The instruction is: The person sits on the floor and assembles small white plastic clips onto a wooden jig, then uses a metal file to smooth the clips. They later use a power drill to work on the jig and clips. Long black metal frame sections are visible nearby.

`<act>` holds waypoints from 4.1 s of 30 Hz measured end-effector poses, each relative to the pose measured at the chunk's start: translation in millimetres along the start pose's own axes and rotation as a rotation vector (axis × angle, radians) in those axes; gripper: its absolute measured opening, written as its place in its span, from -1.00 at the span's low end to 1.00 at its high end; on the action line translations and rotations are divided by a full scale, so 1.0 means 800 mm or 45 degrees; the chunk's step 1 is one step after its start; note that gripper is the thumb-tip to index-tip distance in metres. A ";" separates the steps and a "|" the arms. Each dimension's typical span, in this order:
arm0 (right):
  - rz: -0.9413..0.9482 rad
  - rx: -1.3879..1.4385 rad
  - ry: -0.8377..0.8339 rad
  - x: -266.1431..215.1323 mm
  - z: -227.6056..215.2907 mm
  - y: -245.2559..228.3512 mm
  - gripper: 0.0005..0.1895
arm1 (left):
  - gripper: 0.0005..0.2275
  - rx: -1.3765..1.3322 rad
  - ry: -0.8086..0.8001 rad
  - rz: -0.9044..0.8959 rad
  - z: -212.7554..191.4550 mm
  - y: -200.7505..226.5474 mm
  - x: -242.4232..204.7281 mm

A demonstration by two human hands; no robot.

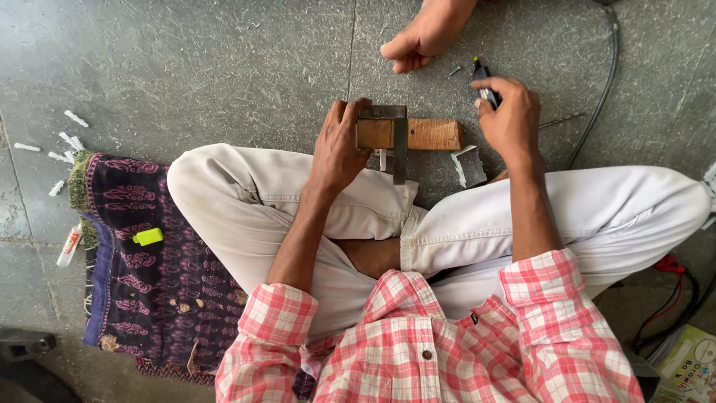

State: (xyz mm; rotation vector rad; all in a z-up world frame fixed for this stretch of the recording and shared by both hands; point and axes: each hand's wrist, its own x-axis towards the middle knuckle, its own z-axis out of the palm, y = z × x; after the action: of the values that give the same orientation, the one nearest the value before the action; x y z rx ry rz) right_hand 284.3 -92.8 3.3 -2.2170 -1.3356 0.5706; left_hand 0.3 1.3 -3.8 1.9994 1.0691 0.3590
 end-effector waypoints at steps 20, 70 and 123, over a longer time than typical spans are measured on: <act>0.032 -0.044 0.388 0.007 -0.009 0.015 -0.81 | -0.27 0.000 -0.022 -0.021 -0.006 0.005 0.002; -0.308 0.273 -0.194 -0.004 0.079 -0.069 -0.68 | -0.54 0.827 1.085 -1.023 -0.164 -0.194 -0.321; -0.277 0.308 -0.085 -0.032 0.014 -0.110 -0.67 | -0.71 -1.230 0.069 -0.090 0.006 0.000 0.048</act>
State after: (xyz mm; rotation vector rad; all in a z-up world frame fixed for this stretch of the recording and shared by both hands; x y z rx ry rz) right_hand 205.8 -77.9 49.6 -1.8470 -1.4365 0.6894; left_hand 26.2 29.5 -11.2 1.0895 0.7653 0.7278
